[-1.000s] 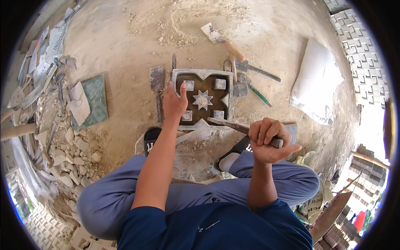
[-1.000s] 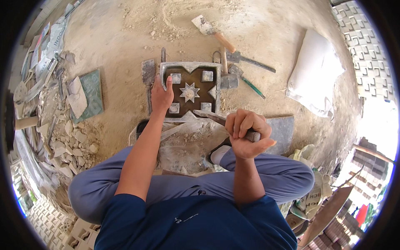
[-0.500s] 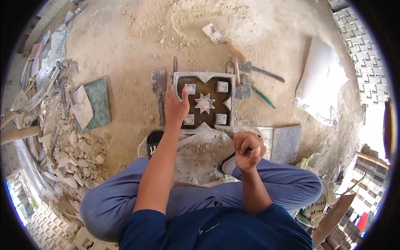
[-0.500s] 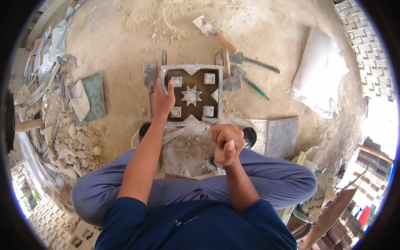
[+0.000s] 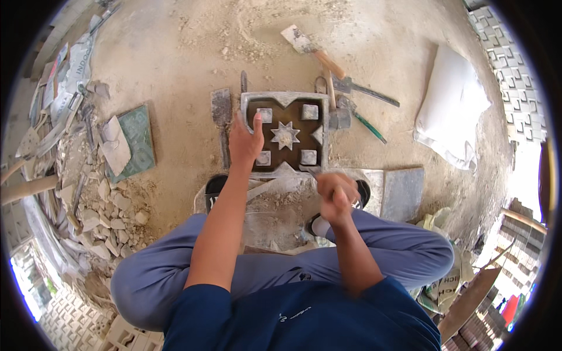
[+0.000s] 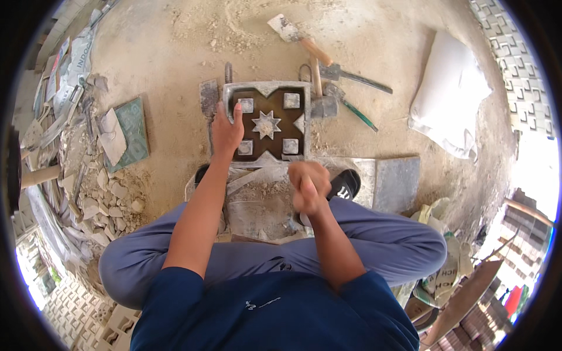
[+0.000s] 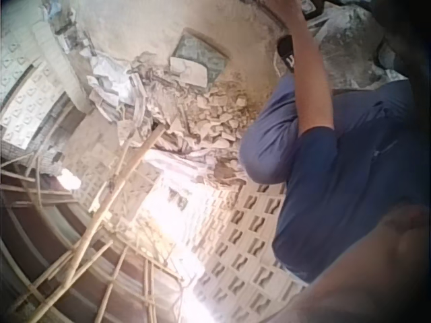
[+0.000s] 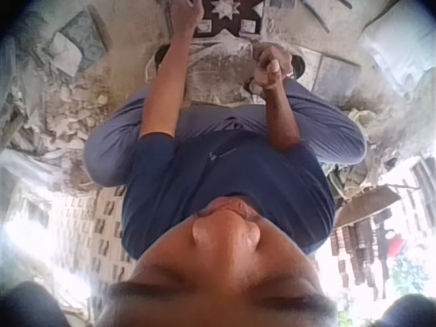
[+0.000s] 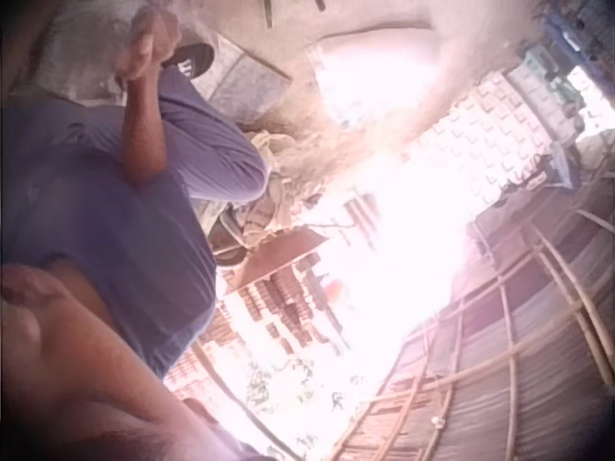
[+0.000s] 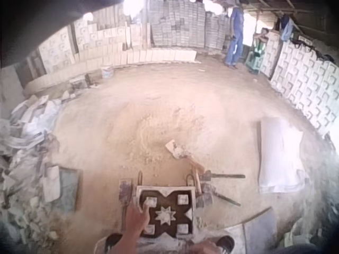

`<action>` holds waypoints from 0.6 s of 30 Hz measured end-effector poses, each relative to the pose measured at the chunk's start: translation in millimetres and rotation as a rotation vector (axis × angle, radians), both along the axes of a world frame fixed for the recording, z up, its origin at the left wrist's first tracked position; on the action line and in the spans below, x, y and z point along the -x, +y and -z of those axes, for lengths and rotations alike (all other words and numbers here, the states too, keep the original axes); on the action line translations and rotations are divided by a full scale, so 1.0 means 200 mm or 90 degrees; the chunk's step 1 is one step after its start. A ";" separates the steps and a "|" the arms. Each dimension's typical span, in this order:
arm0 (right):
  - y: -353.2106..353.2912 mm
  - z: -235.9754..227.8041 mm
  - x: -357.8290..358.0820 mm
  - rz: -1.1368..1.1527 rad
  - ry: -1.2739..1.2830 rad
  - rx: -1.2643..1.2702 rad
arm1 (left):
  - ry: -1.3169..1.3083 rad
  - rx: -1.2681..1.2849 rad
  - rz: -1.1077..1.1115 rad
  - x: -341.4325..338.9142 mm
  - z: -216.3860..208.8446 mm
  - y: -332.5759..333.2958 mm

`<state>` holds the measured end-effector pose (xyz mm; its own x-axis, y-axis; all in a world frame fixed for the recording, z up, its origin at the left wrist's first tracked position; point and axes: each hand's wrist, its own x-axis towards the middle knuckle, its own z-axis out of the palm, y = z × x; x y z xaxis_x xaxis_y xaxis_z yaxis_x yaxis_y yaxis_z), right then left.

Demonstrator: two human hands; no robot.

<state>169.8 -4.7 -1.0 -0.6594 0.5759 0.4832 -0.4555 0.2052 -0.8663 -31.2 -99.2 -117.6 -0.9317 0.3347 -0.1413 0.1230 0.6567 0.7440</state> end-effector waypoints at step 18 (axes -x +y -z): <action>0.04 -0.13 -0.03 0.016 -0.006 0.053 | 0.000 0.003 -0.019 -0.05 0.02 -0.03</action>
<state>176.1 3.0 25.7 -0.6488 0.6299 0.4269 -0.4430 0.1435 -0.8850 -21.2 -104.7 -121.9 -0.9412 0.3063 -0.1424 0.1038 0.6634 0.7411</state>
